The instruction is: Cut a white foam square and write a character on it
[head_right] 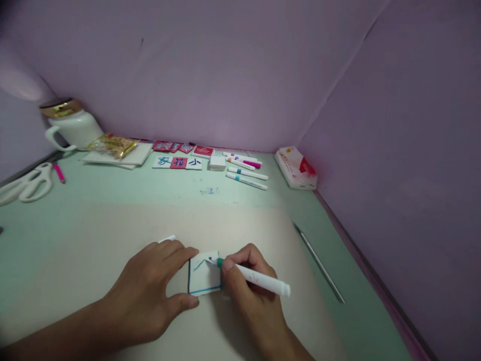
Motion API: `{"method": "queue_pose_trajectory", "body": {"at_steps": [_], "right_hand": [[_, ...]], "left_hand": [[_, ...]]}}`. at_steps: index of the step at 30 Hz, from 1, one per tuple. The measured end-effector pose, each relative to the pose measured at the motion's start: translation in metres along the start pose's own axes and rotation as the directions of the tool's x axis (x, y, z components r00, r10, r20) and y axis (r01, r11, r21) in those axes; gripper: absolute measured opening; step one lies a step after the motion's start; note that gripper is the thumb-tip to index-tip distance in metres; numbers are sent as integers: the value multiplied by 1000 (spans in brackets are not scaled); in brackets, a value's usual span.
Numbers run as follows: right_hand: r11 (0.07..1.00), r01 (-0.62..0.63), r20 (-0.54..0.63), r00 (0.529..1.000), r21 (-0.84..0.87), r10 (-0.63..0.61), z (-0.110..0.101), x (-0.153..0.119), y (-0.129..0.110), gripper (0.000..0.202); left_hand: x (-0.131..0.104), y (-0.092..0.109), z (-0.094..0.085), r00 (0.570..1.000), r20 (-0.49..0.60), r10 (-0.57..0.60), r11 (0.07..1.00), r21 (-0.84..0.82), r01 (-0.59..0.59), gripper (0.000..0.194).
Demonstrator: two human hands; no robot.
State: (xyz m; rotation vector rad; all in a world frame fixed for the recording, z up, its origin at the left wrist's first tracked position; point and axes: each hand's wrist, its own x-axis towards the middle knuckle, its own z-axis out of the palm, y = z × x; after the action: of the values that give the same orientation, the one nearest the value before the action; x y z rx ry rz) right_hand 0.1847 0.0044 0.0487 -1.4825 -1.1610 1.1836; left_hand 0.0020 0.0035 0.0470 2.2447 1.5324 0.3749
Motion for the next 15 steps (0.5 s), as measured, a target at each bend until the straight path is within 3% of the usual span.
{"method": "queue_pose_trajectory", "body": {"at_steps": [9,13,15], "right_hand": [[997,73,41,997,-21,-72,-11,14,16,32],[995,99,39,994,17,-99,-21,23,10,35],[988,101,63,992,117,-109,-21,23,6,37]], "left_hand": [[-2,-4,5,999,-36,-8,1000,25,9,46],[-3,-15,18,989,-141,36,993,112,-20,48],[-5,-24,22,969,-214,125,987,128,-99,56]]}}
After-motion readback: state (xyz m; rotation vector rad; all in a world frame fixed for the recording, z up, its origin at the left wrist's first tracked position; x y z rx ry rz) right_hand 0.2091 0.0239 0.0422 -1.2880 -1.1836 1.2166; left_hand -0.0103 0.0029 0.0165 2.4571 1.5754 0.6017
